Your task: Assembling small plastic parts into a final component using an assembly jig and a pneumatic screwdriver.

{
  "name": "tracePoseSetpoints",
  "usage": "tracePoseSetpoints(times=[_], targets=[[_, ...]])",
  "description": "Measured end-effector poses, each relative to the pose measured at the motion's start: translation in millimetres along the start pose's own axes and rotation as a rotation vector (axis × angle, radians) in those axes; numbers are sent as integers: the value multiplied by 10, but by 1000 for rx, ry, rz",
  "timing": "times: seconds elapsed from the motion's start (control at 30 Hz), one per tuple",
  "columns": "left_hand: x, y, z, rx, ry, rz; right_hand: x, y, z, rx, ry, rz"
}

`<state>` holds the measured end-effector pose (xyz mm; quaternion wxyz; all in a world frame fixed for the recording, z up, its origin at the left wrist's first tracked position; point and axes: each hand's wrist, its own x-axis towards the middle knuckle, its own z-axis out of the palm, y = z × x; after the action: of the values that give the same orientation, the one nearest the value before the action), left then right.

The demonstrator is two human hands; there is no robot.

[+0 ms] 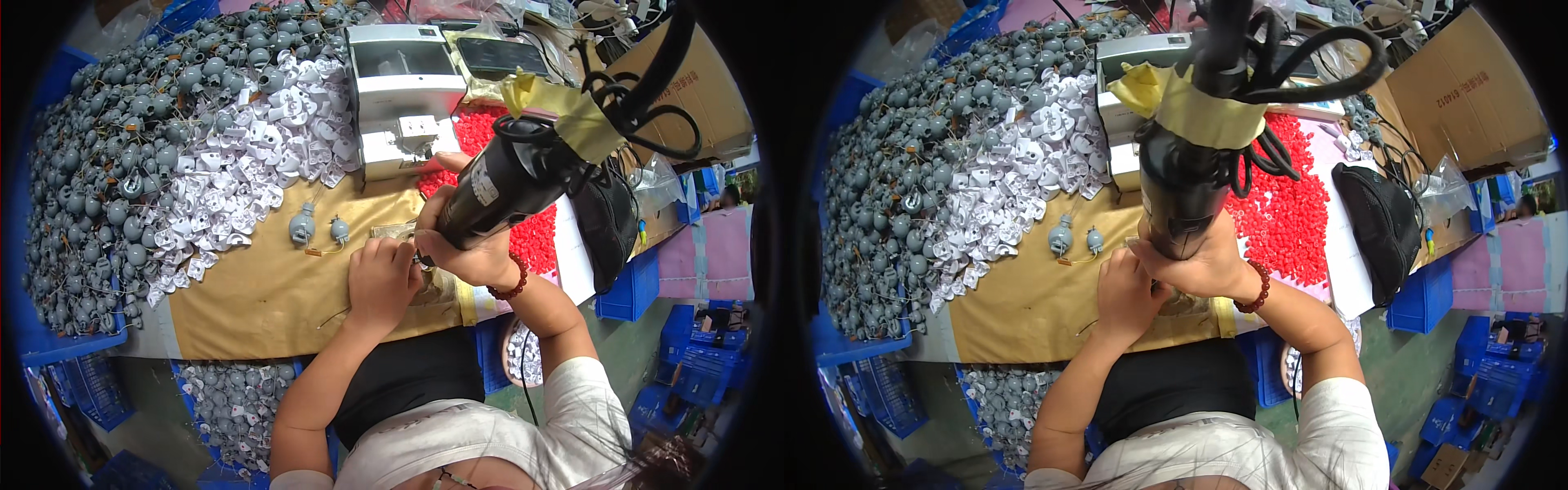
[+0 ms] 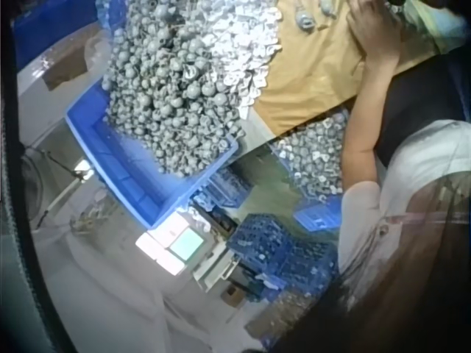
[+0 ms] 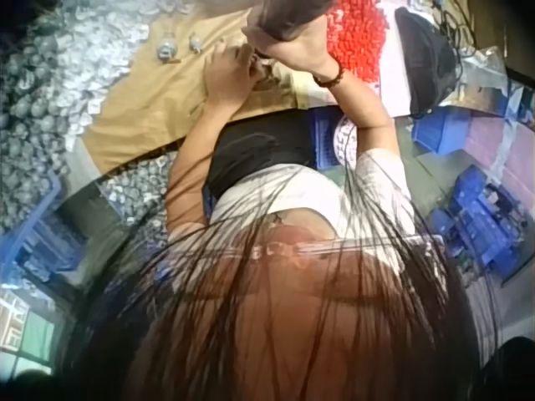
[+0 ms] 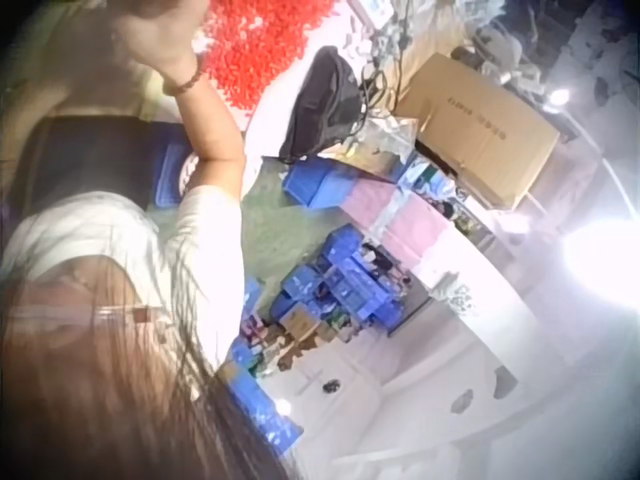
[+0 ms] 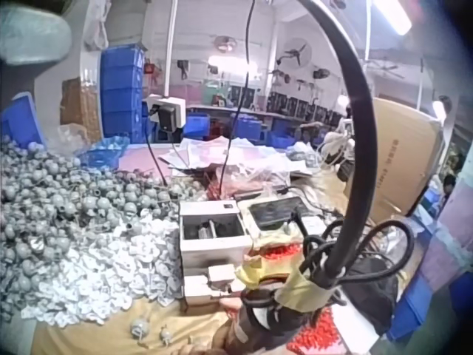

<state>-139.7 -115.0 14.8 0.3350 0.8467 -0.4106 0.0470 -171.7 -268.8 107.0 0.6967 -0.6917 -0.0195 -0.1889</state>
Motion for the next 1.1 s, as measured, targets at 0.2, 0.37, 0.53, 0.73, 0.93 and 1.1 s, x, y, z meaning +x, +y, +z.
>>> tracePoseSetpoints(times=[0.2, 0.37, 0.53, 0.73, 0.93, 1.1], targets=[[7, -15, 3, -46, 26, 22, -20, 97, -58, -68, -159, -159], [19, -2, -91, -84, 36, 21, -145, 227, -114, -143, -294, -257], [26, 17, -86, -77, 31, 30, -204, 172, -94, -170, -291, -269], [27, 9, -84, -122, 44, 24, -253, 253, -119, -210, -317, -275], [17, -3, -52, -53, -4, -52, -153, 150, -128, -44, 53, 17], [15, 40, -119, -130, -68, -90, 193, 300, -536, -107, 439, 167]])
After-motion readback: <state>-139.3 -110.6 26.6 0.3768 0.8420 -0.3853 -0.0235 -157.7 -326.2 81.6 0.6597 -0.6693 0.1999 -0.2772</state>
